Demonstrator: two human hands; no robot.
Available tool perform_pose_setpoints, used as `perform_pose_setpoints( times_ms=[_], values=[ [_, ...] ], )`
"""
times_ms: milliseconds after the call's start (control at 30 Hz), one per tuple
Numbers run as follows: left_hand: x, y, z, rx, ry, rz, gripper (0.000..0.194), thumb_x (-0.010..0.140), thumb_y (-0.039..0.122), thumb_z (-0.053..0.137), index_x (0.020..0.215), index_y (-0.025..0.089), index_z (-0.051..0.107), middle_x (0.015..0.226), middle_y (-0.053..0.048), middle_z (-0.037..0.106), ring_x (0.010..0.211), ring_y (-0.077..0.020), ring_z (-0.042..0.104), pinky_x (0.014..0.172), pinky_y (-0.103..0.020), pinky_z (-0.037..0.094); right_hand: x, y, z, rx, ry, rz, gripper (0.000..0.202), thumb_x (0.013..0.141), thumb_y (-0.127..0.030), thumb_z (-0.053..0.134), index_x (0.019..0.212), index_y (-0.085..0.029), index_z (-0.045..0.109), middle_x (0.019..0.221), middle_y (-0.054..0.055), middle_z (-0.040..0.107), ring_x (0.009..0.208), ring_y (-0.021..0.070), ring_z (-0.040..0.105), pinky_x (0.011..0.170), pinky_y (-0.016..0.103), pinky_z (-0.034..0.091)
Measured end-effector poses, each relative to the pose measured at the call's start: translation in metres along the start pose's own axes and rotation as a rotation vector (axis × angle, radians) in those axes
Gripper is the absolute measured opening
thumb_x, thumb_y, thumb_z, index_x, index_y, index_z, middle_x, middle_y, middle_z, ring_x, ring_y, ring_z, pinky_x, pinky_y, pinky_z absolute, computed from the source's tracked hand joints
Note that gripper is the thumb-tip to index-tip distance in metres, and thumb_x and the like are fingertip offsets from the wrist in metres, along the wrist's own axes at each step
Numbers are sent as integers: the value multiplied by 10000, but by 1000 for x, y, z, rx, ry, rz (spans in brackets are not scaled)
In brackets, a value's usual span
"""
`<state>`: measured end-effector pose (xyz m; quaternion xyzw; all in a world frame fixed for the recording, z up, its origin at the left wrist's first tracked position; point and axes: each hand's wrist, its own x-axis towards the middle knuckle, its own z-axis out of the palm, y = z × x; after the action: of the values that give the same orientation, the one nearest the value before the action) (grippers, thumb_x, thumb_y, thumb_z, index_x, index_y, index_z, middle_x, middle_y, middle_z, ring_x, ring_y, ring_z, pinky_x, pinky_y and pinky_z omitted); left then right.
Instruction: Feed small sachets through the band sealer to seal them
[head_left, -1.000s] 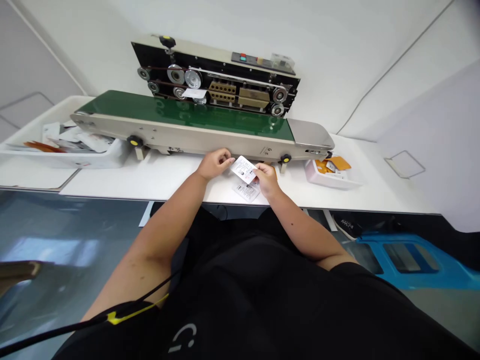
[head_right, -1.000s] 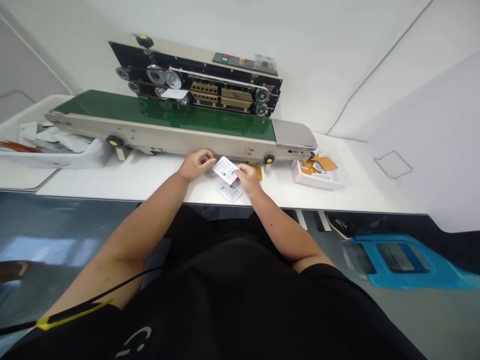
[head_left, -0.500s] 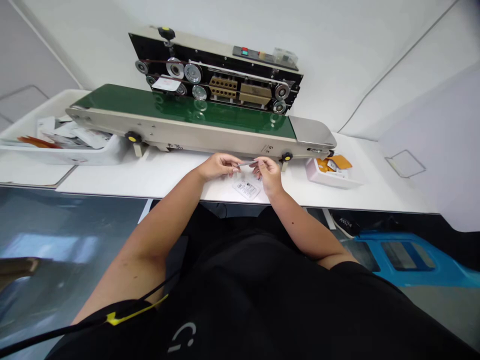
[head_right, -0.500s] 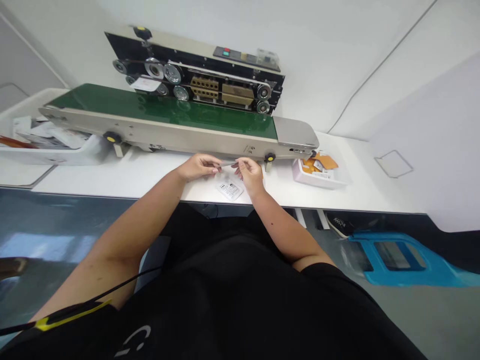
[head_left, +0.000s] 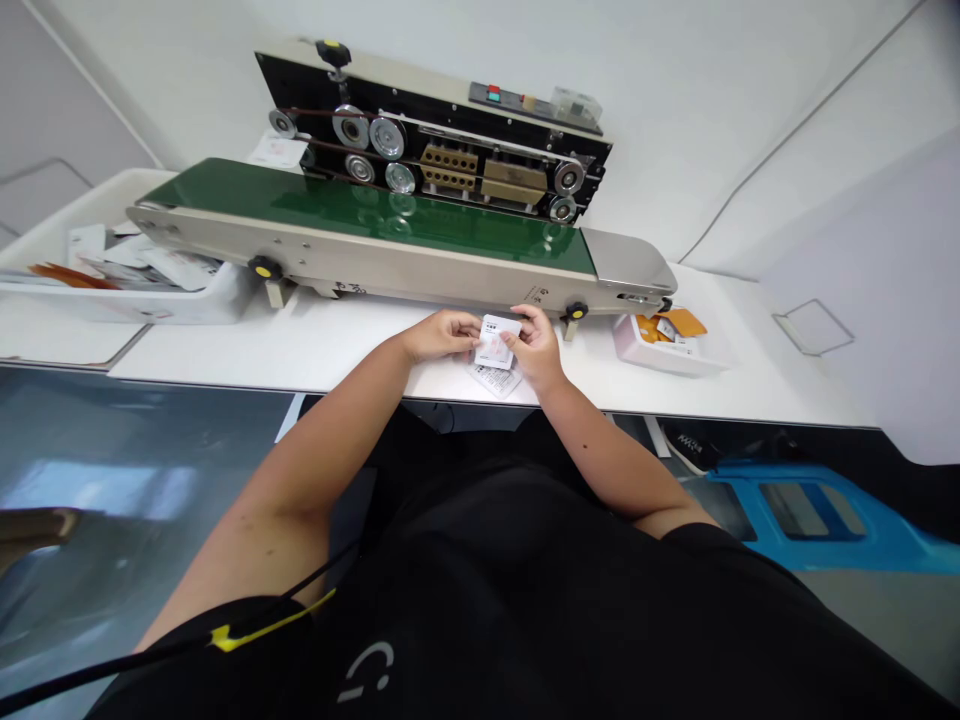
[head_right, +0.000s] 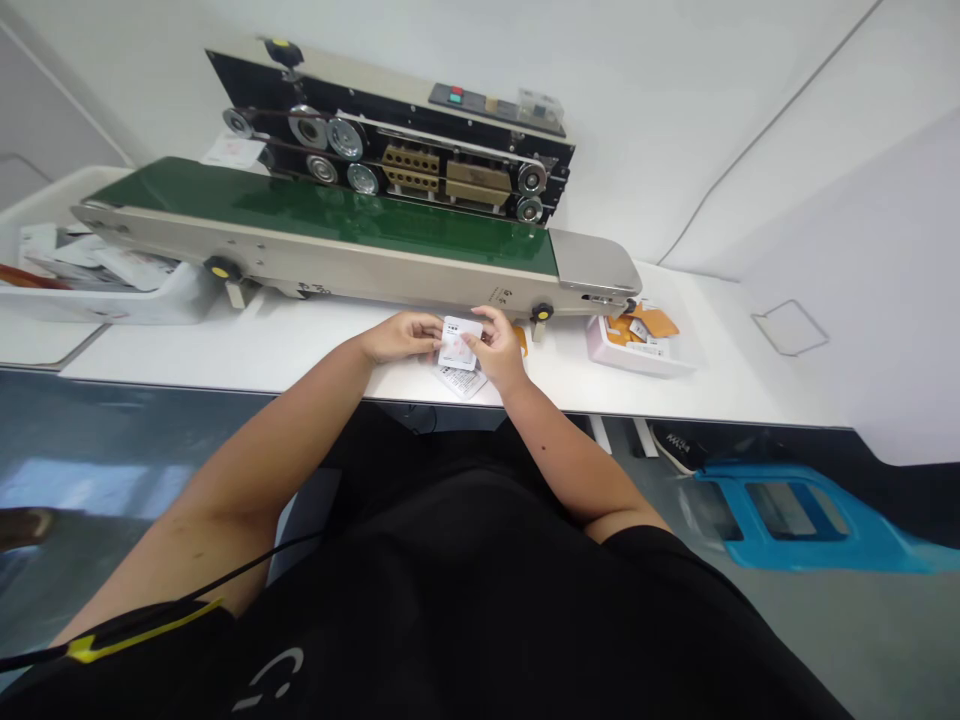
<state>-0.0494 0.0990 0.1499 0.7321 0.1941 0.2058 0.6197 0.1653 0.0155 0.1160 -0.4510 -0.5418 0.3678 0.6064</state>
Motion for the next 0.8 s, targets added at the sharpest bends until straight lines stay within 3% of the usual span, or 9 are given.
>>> perform_pose_setpoints(
  times_ms=[133, 200, 267, 333, 400, 633, 800],
  values=[
    [-1, 2, 2, 160, 81, 15, 270, 867, 380, 801, 917, 114, 800, 701, -61, 751, 586, -118, 646, 576, -231, 501, -2, -2, 1, -177, 8, -89, 428, 823, -393, 794, 1198, -297, 611, 1102, 49, 726, 1009, 223, 713, 763, 336, 597],
    [1, 1, 1, 158, 187, 76, 269, 848, 390, 813, 945, 140, 833, 815, -85, 803, 676, -150, 710, 636, -257, 556, -2, -5, 1, -295, 12, -174, 336, 820, -342, 789, 1129, -291, 665, 1140, 55, 726, 1072, 230, 698, 791, 344, 590],
    [2, 0, -1, 121, 244, 185, 280, 809, 387, 846, 995, 177, 853, 1018, -109, 828, 891, -208, 776, 808, -320, 618, 0, -7, 0, -383, 16, -273, 206, 830, -284, 764, 1027, -281, 706, 1157, 54, 726, 1107, 235, 688, 868, 381, 586],
    [4, -1, -3, 111, 243, 287, 264, 782, 371, 874, 984, 202, 864, 1146, -118, 813, 1070, -249, 771, 980, -376, 606, 1, -10, -1, -436, 44, -359, 130, 825, -231, 750, 945, -273, 724, 1188, 53, 716, 1158, 245, 675, 983, 434, 563],
    [4, -2, -4, 127, 232, 334, 233, 782, 355, 881, 967, 213, 868, 1179, -121, 805, 1120, -260, 763, 1049, -397, 586, 1, -11, -2, -461, 78, -404, 135, 811, -194, 750, 917, -274, 731, 1227, 51, 699, 1211, 254, 656, 1077, 473, 521],
    [6, -2, -5, 144, 219, 345, 205, 787, 331, 881, 958, 218, 870, 1184, -121, 803, 1141, -267, 758, 1060, -404, 592, 0, -10, -3, -490, 85, -384, 150, 832, -153, 702, 909, -279, 731, 1280, 46, 671, 1268, 254, 633, 1125, 484, 503],
    [6, -2, -4, 123, 227, 336, 205, 779, 339, 887, 941, 214, 868, 1170, -123, 807, 1112, -260, 765, 1050, -413, 597, 1, -6, -4, -447, 116, -425, 240, 850, -132, 664, 1027, -283, 720, 1324, 63, 655, 1307, 240, 623, 1110, 463, 529]
  ],
)
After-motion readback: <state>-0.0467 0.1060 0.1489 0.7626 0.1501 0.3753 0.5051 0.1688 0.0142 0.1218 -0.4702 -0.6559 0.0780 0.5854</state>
